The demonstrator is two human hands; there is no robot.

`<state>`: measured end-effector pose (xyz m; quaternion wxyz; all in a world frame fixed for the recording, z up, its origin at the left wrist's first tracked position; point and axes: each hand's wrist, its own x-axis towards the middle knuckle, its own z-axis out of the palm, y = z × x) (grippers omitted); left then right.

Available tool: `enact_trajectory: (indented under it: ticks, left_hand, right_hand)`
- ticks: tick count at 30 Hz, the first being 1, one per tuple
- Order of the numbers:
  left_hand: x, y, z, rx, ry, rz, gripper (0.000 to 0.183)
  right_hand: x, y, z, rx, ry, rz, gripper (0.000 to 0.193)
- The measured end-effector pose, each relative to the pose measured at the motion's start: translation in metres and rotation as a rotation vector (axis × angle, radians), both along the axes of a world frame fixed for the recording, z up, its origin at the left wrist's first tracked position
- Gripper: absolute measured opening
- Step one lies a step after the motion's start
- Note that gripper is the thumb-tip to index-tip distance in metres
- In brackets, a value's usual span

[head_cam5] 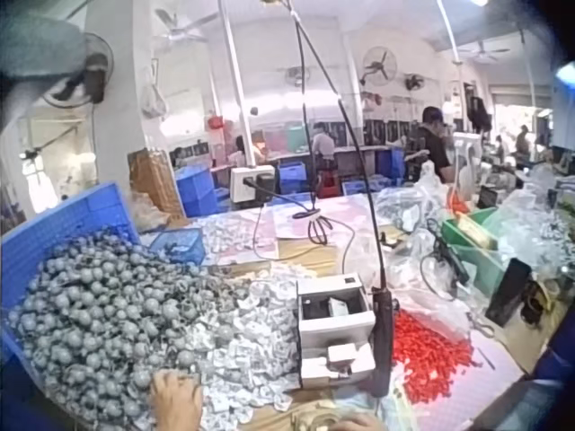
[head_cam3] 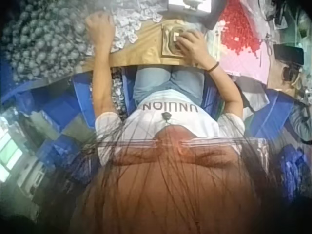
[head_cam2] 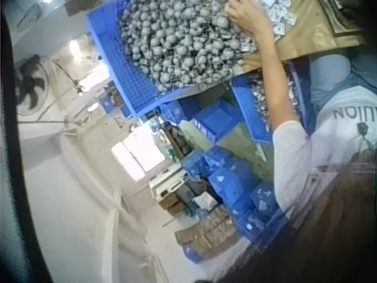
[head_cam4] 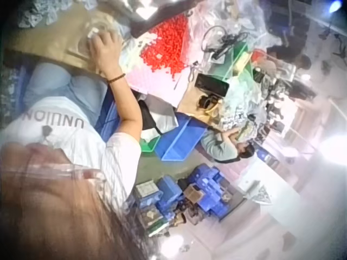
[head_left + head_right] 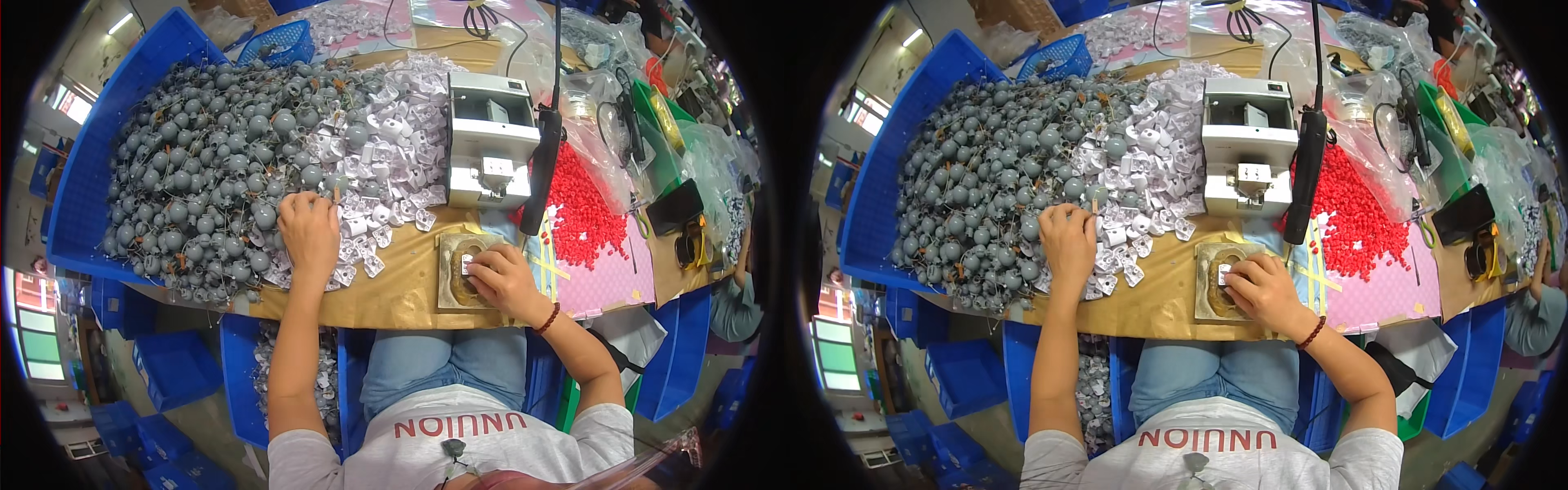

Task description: Assembling small plastic toy components using an electric screwdriver at a factory workbench.

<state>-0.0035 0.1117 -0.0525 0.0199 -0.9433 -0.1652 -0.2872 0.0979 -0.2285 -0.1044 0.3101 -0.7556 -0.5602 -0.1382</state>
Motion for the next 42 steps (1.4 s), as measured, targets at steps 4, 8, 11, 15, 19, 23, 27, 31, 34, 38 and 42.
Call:
enact_trajectory:
  ticks: [4, 8, 11, 15, 19, 23, 27, 31, 34, 38, 42]
  left_hand:
    - [0.008, 0.005, 0.012, -0.215, -0.098, -0.121, 0.012]
    - [0.012, -0.044, 0.070, -0.705, -0.179, -0.318, 0.008]
    - [0.001, -0.083, 0.088, -1.263, -0.022, -0.501, 0.010]
    - [-0.013, -0.133, 0.059, -1.707, 0.251, -0.728, 0.015]
    - [-0.017, -0.158, 0.017, -2.349, 0.359, -0.606, 0.023]
    - [-0.034, -0.162, -0.025, -2.073, 0.260, -0.536, 0.033]
    - [-0.041, -0.167, -0.032, -1.143, 0.175, -0.607, 0.037]
    - [-0.033, -0.168, -0.033, -0.863, 0.110, -0.643, 0.037]
    - [-0.031, -0.170, -0.034, -0.823, 0.161, -0.641, 0.035]
    - [-0.030, -0.167, -0.034, -0.790, 0.196, -0.652, 0.033]
    - [-0.028, -0.165, -0.034, -0.747, 0.180, -0.637, 0.034]
  right_hand:
    - [-0.001, -0.002, -0.007, 0.017, 0.067, -0.029, 0.031]
    - [-0.002, -0.002, 0.002, 0.149, 0.249, -0.070, 0.037]
    - [0.001, 0.001, 0.045, 0.250, 0.232, -0.038, 0.042]
    - [-0.004, 0.003, 0.079, 0.332, 0.376, 0.089, 0.037]
    - [-0.014, -0.020, 0.059, 0.213, 1.191, 0.115, 0.021]
    - [-0.002, -0.027, 0.038, -0.065, 0.866, -0.054, 0.013]
    - [-0.003, -0.009, 0.020, -0.073, 0.278, -0.016, 0.019]
    - [0.000, 0.000, 0.015, -0.141, 0.011, -0.024, 0.024]
    - [0.001, 0.000, 0.012, -0.183, -0.044, -0.025, 0.025]
    - [-0.002, 0.001, 0.020, -0.247, -0.062, 0.000, 0.028]
    - [-0.006, -0.003, 0.021, -0.331, -0.115, 0.027, 0.033]
